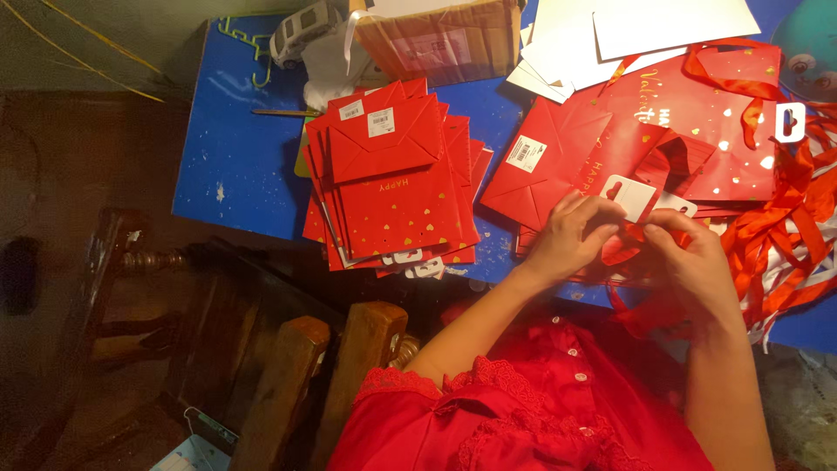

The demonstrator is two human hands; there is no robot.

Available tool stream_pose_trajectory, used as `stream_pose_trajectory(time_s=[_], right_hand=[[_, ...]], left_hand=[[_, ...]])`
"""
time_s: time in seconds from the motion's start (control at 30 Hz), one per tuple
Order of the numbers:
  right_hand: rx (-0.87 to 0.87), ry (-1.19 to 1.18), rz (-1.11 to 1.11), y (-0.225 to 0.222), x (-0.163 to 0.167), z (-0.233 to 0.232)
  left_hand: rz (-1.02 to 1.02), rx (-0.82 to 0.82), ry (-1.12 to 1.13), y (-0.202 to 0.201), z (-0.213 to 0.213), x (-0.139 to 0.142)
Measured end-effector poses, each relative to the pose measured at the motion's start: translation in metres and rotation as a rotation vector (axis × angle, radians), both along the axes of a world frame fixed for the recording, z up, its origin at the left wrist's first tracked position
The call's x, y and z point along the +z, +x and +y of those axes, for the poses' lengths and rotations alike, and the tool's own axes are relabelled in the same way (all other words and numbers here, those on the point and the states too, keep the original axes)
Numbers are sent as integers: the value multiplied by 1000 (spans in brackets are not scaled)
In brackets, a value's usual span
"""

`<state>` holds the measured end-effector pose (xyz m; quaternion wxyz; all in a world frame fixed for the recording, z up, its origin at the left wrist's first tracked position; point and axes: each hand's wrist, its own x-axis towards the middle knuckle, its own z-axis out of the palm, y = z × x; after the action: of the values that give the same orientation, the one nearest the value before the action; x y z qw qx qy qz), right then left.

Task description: The person assembles red Valentine's Day gift bags by folding the flat cardboard, inserting a white plastic handle through the top slot, and pulling the ribbon through to form a handle. The person repeats this process for multiple bags, stacking the finished ones on the table.

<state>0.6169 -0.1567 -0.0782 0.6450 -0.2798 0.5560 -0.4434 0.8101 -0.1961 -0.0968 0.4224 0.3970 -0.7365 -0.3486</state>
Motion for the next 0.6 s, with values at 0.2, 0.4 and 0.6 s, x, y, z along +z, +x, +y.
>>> stream_pose_trajectory(time_s=[0.2, 0.4, 0.6], right_hand=[[213, -185, 250, -9, -12, -7], [279, -191, 307, -15, -21, -10], [167, -20, 35, -6, -14, -9]], left_hand=[[-45, -41, 78, 4, -2, -2], [-27, -62, 23, 6, 1, -4], [81, -66, 47, 10, -2, -12]])
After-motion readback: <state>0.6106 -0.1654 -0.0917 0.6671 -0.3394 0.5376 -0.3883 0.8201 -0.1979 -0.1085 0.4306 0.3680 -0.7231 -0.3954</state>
